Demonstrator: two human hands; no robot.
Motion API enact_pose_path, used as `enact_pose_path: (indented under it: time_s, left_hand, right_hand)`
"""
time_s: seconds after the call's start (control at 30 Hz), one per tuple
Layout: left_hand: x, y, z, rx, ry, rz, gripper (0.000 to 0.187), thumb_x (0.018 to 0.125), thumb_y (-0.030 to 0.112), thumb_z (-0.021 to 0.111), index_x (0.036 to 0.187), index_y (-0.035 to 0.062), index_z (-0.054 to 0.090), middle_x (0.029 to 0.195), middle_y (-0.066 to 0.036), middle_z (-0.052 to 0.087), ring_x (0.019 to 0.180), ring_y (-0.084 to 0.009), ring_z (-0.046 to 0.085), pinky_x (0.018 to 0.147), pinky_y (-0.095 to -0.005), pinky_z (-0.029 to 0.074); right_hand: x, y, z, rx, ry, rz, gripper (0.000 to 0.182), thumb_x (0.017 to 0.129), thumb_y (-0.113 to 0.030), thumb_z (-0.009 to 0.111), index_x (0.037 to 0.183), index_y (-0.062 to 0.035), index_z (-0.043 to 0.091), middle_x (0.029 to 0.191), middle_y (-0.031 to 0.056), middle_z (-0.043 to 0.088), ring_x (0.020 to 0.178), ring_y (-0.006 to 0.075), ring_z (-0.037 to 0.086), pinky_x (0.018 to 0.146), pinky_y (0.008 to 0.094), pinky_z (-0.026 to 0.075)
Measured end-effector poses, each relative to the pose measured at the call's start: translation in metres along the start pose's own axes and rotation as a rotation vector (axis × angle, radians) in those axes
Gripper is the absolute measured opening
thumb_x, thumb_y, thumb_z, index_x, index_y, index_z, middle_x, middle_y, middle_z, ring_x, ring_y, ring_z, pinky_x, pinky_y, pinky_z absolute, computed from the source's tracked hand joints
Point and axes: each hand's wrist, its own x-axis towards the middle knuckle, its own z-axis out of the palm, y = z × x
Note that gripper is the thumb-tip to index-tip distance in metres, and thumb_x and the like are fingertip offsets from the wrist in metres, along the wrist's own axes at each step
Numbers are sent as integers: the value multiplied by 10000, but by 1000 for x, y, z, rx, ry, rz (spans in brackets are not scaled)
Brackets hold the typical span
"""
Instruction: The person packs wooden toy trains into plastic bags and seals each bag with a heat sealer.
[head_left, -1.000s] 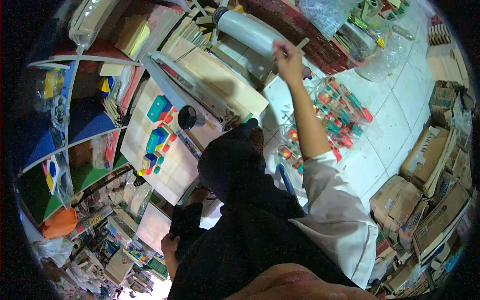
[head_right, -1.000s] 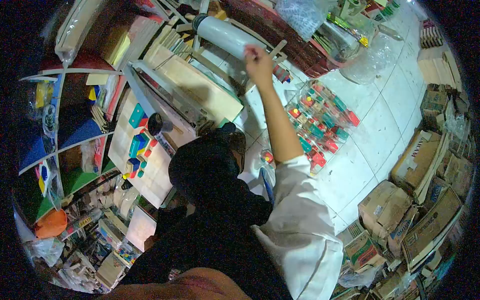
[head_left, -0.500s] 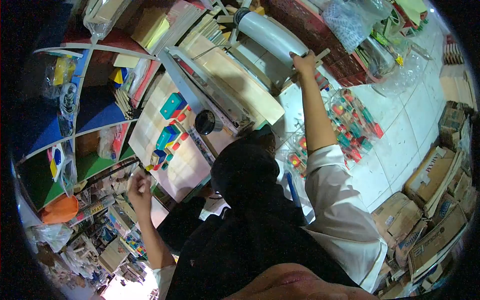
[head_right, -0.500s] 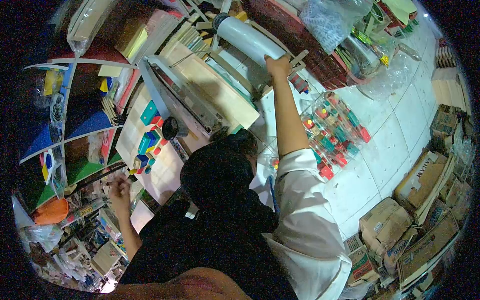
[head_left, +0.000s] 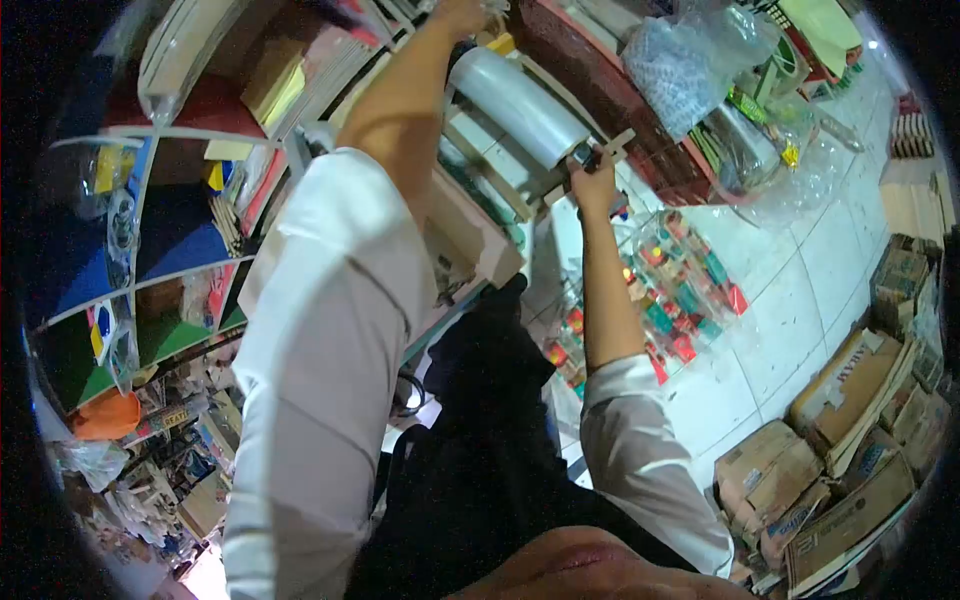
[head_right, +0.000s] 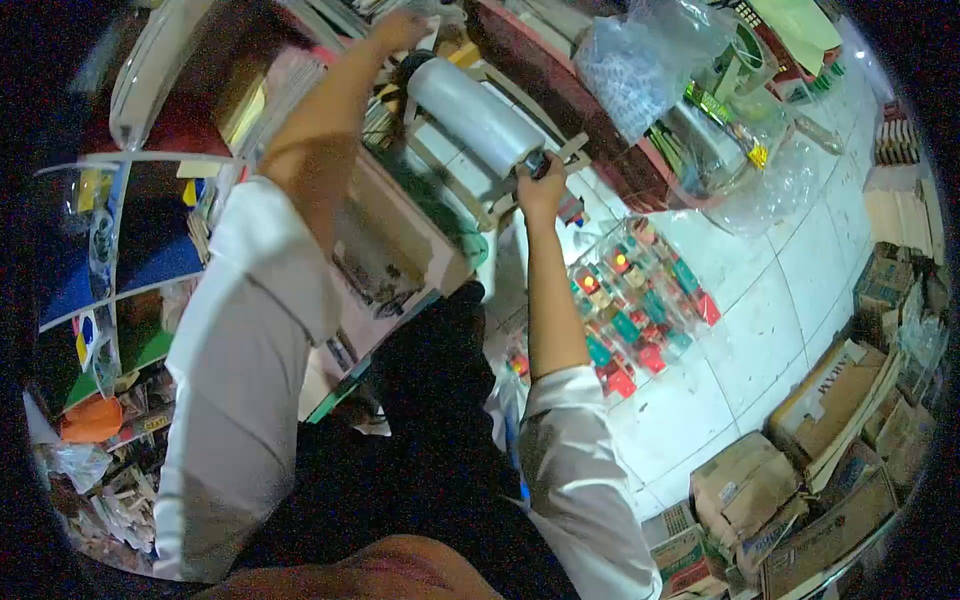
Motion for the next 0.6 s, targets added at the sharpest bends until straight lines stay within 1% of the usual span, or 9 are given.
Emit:
enact_pose_path:
  time_s: [0.03,0.07,0.1,0.17,0.27,0.37,0.4,0.5,0.6]
  left_hand:
    - [-16,7,5,-6,-22,-85,387,812,356,585,962,5,642,849,-154,647,816,-199,619,760,-348,463]
    - [-7,-16,50,-211,-56,-235,465,811,416,562,1015,1,619,935,-160,634,865,-225,610,775,-364,460]
    - [-7,-22,68,-416,-93,-383,545,811,476,539,1069,-2,595,1022,-165,620,915,-251,602,791,-380,456]
    - [-33,-1,87,-1259,36,-909,731,782,588,514,1208,-5,491,1204,-167,527,1095,-282,507,903,-425,388]
    - [-5,-22,141,-1415,93,-994,773,748,596,554,1222,-8,471,1183,-165,538,1047,-282,536,872,-396,417]
    - [12,-48,204,-1636,166,-1147,844,697,608,613,1243,-11,441,1152,-161,555,975,-281,578,826,-353,461]
    - [-23,-15,143,-1834,101,-787,864,702,670,554,1303,68,408,1314,-167,425,1274,-285,305,1034,-491,178]
    - [-18,-7,120,-1629,-76,-975,798,678,663,582,1239,106,478,1246,-143,491,1206,-285,389,983,-518,259]
    - [-16,-20,133,-1781,-200,-929,694,680,634,596,1144,122,531,1135,-107,550,1089,-264,478,889,-513,365]
  right_hand:
    - [-3,-15,-9,-28,-22,22,477,678,-149,684,1088,27,515,846,104,589,767,195,568,719,295,452]
    - [0,-6,-4,61,-38,89,451,655,-112,693,1056,20,533,918,177,540,802,287,533,741,353,433]
    - [-4,-11,-6,15,-12,56,450,665,-126,701,1059,14,535,944,178,533,815,287,534,754,353,432]
    - [-7,-19,-9,-77,16,-22,449,678,-135,703,1067,13,533,955,179,524,813,285,535,759,354,433]
    - [-9,-28,-15,64,-66,108,508,685,-155,708,1120,11,505,962,175,511,849,303,533,784,369,427]
    - [-9,-31,-18,-92,-88,-21,547,681,-170,711,1151,-4,486,966,178,493,883,331,511,792,385,422]
    - [-10,-37,-19,-96,-91,-17,547,681,-170,711,1151,-4,486,966,178,493,883,331,511,792,385,422]
    - [-5,-54,-16,-233,-142,52,561,673,-167,711,1159,-9,480,993,197,473,903,353,499,811,398,411]
    - [-8,-49,-14,-266,-127,55,540,677,-168,713,1145,-9,495,1002,212,461,913,365,500,829,412,403]
